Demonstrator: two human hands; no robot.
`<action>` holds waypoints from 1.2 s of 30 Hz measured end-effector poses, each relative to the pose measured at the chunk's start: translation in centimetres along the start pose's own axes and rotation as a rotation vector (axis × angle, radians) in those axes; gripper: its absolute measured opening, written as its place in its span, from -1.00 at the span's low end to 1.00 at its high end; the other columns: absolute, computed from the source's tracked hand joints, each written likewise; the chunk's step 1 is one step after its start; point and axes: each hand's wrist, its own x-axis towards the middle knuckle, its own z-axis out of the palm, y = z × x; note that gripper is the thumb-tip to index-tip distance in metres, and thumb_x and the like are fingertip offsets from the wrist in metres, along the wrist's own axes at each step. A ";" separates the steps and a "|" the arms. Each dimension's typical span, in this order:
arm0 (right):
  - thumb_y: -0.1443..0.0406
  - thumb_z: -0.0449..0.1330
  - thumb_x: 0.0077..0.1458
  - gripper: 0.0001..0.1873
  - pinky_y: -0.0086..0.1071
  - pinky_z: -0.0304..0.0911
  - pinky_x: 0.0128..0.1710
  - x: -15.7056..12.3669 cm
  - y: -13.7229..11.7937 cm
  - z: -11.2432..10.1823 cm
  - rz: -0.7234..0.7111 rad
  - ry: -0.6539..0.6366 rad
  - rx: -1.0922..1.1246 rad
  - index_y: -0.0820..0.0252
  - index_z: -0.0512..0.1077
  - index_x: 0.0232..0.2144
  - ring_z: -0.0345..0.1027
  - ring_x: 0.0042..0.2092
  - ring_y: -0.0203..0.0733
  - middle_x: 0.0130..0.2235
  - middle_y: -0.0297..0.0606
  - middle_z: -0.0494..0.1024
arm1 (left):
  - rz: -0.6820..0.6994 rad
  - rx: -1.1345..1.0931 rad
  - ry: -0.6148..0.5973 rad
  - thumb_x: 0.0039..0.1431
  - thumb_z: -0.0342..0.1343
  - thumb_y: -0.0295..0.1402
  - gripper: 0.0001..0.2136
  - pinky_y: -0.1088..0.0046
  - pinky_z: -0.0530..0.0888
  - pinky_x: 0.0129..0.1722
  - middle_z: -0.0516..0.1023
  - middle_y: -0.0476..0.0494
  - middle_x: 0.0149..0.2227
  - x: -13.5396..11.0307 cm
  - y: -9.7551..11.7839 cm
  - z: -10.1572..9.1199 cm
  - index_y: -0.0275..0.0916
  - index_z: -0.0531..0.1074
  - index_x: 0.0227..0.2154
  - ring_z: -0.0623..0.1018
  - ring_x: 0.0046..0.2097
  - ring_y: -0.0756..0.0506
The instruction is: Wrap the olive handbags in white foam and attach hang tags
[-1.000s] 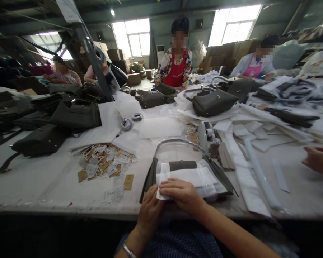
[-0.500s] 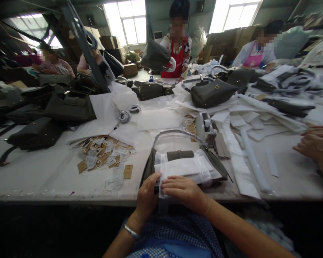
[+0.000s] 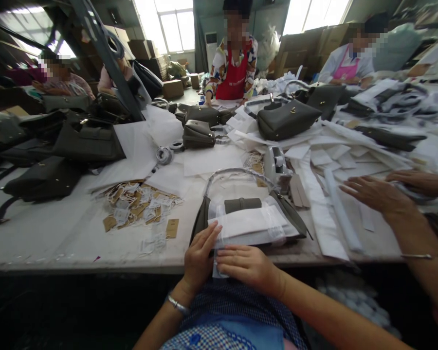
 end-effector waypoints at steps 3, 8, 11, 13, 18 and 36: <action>0.45 0.08 0.32 -0.65 -0.20 0.30 0.21 -0.7 0.7 0.3 -0.036 -0.019 -0.023 0.26 0.43 0.11 0.43 0.12 -0.16 -0.03 -0.13 0.63 | 0.028 0.017 -0.026 0.21 0.04 -0.61 -0.46 0.28 0.46 0.19 0.46 -0.08 0.20 0.2 -0.1 0.0 -0.11 0.29 0.24 0.43 0.19 -0.12; 0.46 0.11 0.30 -0.56 -0.21 0.29 0.21 -1.6 1.8 0.7 -0.077 -0.045 -0.053 0.20 0.36 0.20 0.40 0.14 -0.18 0.02 -0.14 0.60 | 0.048 -0.021 -0.191 0.12 0.02 -0.62 -0.35 0.17 0.38 0.26 0.35 -0.10 0.28 0.6 -0.3 -1.5 -0.16 0.19 0.29 0.31 0.29 -0.15; 0.46 0.13 0.28 -0.54 -0.21 0.27 0.22 -2.0 2.1 1.1 -0.085 -0.034 -0.071 0.22 0.34 0.21 0.39 0.16 -0.18 0.04 -0.12 0.58 | 0.052 -0.133 -0.334 0.03 0.07 -0.59 -0.26 0.09 0.32 0.30 0.25 -0.16 0.33 1.4 -0.1 -3.3 -0.22 0.10 0.33 0.22 0.34 -0.20; 0.46 0.12 0.29 -0.55 -0.21 0.26 0.23 -2.2 2.1 1.4 -0.094 -0.034 -0.091 0.25 0.34 0.21 0.38 0.16 -0.17 0.05 -0.09 0.57 | 0.044 -0.184 -0.384 0.06 0.11 -0.52 -0.27 0.11 0.33 0.29 0.28 -0.19 0.32 2.1 0.2 -4.3 -0.23 0.11 0.33 0.24 0.33 -0.21; 0.46 0.10 0.30 -0.56 -0.16 0.25 0.24 -2.5 1.8 2.0 -0.064 -0.007 -0.101 0.19 0.36 0.19 0.39 0.15 -0.16 0.04 -0.13 0.58 | 0.023 -0.062 -0.289 0.31 0.10 -0.33 -0.57 0.21 0.44 0.21 0.46 -0.11 0.19 2.6 0.3 -3.6 -0.12 0.31 0.22 0.40 0.23 -0.14; 0.36 0.04 0.17 -0.37 -0.34 -0.12 0.38 -6.8 0.4 8.7 0.000 0.104 -0.217 -0.14 0.27 0.27 0.00 0.36 -0.23 0.22 -0.26 0.38 | 0.246 0.417 -0.380 0.40 -0.07 -0.27 -0.60 0.52 0.24 0.30 0.34 -0.01 0.28 2.3 0.9 -4.3 -0.27 0.29 0.22 0.22 0.34 0.08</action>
